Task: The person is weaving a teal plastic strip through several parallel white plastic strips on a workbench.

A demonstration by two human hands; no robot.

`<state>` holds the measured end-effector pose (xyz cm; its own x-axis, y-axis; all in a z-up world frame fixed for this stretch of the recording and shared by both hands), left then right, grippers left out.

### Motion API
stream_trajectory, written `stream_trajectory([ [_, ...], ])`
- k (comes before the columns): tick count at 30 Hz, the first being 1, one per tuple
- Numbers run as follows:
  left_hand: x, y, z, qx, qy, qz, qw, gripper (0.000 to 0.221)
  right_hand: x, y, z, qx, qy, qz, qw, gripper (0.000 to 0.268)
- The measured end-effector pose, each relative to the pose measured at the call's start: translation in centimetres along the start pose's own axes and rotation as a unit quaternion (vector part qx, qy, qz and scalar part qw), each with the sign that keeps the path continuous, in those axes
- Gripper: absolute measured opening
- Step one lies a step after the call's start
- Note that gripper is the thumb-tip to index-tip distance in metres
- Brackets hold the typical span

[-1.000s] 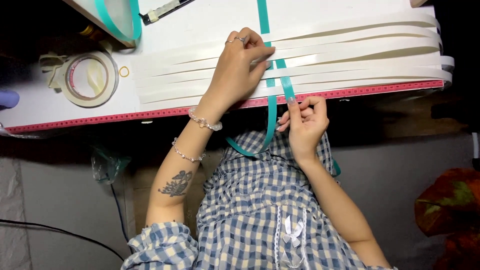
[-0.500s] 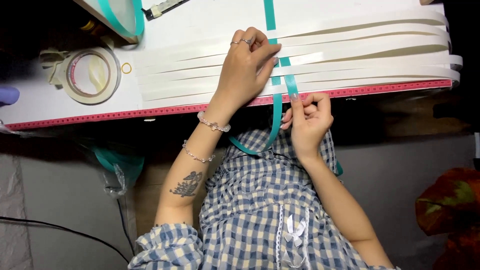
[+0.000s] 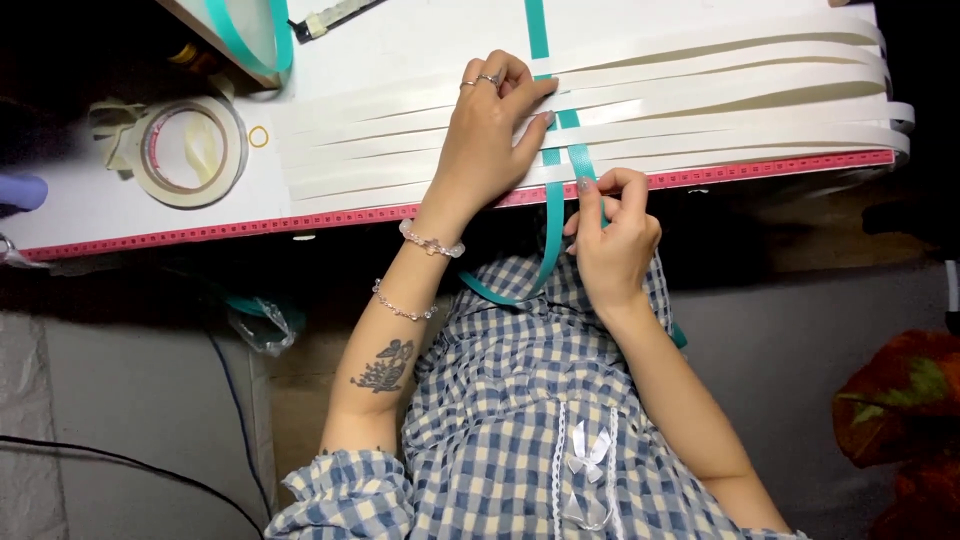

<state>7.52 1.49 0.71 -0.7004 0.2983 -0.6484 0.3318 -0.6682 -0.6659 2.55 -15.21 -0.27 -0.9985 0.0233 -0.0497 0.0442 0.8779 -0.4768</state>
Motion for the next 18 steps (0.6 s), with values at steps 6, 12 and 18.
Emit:
stream_trajectory([
  [6,0.0,-0.1,-0.1,0.004,-0.007,0.000,1.000,0.022,0.6,-0.7,1.4,0.091,-0.113,0.027,0.989,0.024],
  [12,0.2,0.0,-0.2,0.007,-0.014,-0.001,1.000,0.021,2.0,-2.6,1.8,0.143,-0.036,-0.072,0.986,0.050],
  [18,0.2,0.0,-0.2,0.023,-0.033,-0.012,0.999,0.021,3.4,-2.9,2.9,-0.131,0.088,-0.087,0.984,0.018],
])
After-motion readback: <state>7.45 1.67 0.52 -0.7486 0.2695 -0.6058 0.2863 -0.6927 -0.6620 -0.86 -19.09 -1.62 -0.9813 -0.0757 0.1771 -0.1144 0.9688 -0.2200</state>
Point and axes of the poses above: each hand's wrist, its own x-axis away from the middle knuckle, its own y-axis out of the palm, z = x × y, the point moved 2 cm from there along -x, towards the middle knuckle, and after that the axes turned 15 degrees about y, right-handed, at the moved point
